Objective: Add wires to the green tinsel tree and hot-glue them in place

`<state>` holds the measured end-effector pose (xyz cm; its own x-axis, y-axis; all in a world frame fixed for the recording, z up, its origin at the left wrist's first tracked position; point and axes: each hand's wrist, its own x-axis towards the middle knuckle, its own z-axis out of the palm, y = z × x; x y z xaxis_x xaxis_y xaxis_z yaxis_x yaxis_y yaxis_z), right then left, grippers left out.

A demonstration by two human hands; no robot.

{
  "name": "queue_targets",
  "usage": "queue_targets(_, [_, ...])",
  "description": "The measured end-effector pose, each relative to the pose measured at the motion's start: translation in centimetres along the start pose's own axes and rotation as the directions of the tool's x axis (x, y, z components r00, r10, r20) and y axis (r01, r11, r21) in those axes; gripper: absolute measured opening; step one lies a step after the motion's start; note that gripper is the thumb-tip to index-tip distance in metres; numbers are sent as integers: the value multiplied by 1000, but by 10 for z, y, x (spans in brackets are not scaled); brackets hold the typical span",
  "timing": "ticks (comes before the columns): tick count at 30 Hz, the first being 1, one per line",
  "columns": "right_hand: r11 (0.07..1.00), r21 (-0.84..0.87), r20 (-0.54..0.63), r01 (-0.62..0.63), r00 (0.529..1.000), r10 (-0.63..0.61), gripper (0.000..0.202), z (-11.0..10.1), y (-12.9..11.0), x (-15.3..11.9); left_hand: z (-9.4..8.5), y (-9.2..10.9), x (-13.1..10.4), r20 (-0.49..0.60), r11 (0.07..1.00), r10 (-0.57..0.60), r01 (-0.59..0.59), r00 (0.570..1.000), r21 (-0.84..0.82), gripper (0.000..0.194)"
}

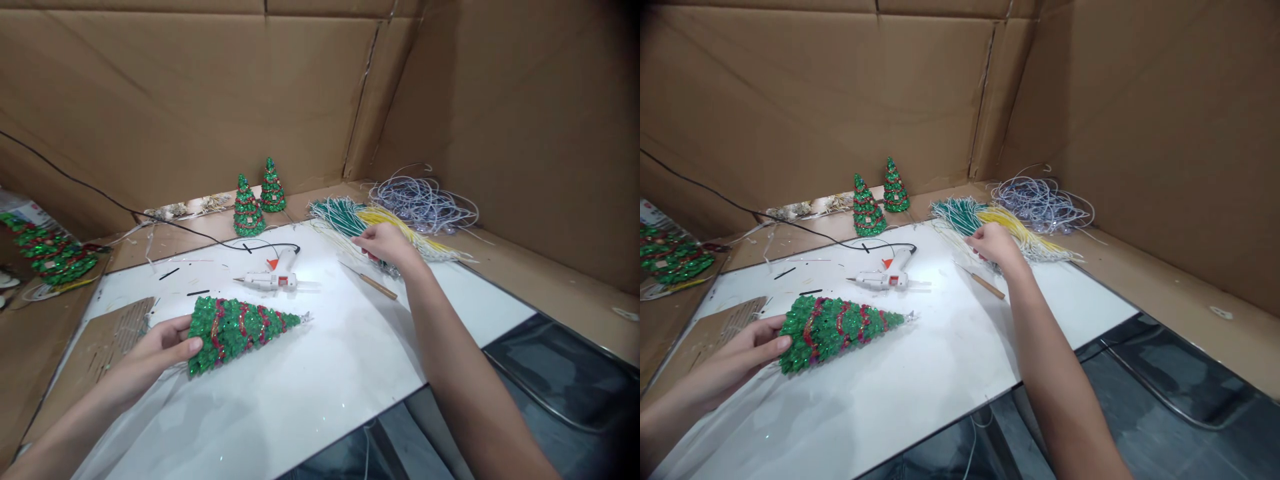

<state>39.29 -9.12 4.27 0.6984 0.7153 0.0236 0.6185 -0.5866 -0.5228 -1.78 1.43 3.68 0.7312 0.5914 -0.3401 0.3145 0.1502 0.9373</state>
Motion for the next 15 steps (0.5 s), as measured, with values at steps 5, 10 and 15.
queue_targets(5, [999,29,-12,14,1000,-14,26,1,1,1,0,-1,0,33,999,7,-6,999,-37,44])
queue_targets(10, [995,105,-80,-6,997,14,23,2,0,1,1,0,0,24,999,9,-8,1000,-49,46])
queue_targets(15, [965,255,-288,68,958,8,24,-1,-5,-4,3,2,1,5,1000,27,-27,1000,-16,42])
